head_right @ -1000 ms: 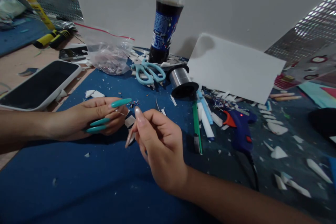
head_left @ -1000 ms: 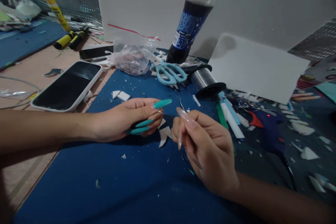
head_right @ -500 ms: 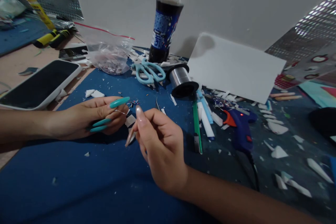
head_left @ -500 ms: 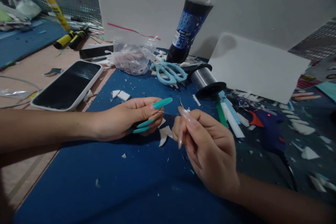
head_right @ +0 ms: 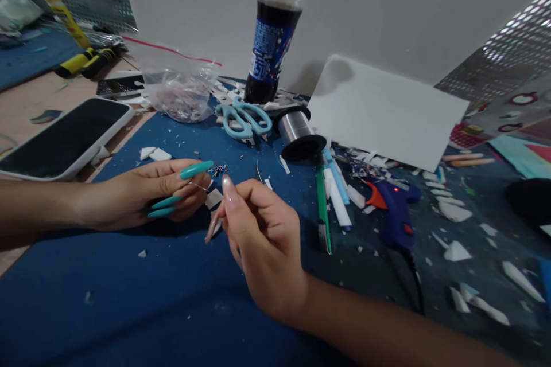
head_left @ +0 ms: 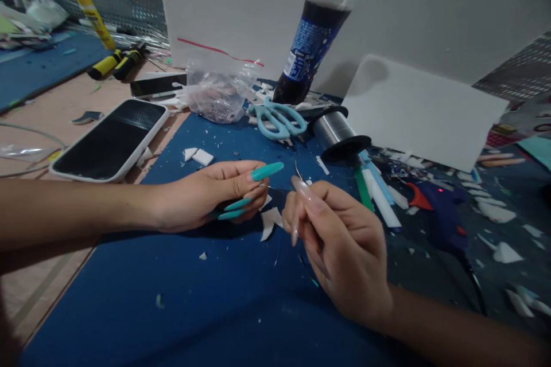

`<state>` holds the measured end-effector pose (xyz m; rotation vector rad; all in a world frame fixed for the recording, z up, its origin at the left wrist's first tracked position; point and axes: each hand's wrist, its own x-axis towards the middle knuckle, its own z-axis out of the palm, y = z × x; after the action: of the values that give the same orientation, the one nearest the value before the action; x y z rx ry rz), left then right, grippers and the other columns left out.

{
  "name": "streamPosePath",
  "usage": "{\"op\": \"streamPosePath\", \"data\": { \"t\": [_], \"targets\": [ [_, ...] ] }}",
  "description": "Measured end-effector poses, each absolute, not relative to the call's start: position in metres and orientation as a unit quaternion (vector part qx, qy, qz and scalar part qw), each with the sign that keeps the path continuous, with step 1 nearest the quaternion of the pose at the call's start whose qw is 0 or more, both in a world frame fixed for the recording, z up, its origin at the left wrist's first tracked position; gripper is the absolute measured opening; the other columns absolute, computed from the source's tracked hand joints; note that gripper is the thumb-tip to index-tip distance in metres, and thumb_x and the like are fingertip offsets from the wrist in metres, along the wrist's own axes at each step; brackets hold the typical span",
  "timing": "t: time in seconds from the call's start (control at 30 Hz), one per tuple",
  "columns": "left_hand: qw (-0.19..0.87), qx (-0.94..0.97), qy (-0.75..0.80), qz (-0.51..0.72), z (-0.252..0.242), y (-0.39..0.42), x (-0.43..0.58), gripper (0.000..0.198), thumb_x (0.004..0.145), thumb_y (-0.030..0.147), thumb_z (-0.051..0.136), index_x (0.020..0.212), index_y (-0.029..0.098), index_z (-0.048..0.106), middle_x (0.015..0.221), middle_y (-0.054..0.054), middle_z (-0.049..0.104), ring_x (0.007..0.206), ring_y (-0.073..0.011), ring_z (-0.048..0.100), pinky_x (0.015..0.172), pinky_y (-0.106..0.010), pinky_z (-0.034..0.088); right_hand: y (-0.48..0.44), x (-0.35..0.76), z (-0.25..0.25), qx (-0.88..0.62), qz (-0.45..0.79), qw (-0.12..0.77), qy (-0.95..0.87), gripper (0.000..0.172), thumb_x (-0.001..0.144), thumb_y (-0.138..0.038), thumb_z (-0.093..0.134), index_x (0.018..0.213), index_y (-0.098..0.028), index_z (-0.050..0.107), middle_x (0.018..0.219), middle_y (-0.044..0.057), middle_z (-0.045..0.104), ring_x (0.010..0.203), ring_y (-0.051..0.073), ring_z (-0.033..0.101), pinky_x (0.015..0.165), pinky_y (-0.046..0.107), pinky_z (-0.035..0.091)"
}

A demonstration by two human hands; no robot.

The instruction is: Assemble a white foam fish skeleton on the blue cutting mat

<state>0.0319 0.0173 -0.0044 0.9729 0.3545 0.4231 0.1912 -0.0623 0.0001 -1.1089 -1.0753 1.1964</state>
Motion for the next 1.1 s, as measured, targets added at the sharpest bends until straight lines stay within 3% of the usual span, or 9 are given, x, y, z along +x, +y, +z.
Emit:
{"op": "streamPosePath", "data": {
  "t": [0.53, 1.1],
  "targets": [
    [0.846, 0.462, 0.172, 0.204, -0.0036, 0.0181, 0.0318, 0.026, 0.095, 0.018, 0.041, 0.070, 0.015, 0.045, 0.057, 0.004, 0.039, 0.050, -0.0074, 0.032, 0.049, -0.015, 0.032, -0.0637, 0.1914, -0.0008, -0.468, 0.495, 0.565, -0.465, 0.033, 0.092, -0.032, 0.055, 0.061, -0.021, 0.055, 0.035, -0.008, 0.038, 0.033, 0.005, 0.030, 0.038, 0.022, 0.029],
    [0.849, 0.457, 0.165, 0.206, -0.0035, 0.0159, 0.0322, 0.031, 0.095, 0.023, 0.044, 0.066, 0.013, 0.046, 0.057, 0.004, 0.039, 0.048, -0.0068, 0.029, 0.048, -0.016, 0.029, -0.0590, 0.1895, 0.0035, -0.472, 0.588, 0.518, -0.404, 0.033, 0.087, -0.037, 0.060, 0.061, -0.017, 0.054, 0.039, -0.009, 0.038, 0.028, 0.000, 0.026, 0.027, 0.013, 0.015]
  ]
}}
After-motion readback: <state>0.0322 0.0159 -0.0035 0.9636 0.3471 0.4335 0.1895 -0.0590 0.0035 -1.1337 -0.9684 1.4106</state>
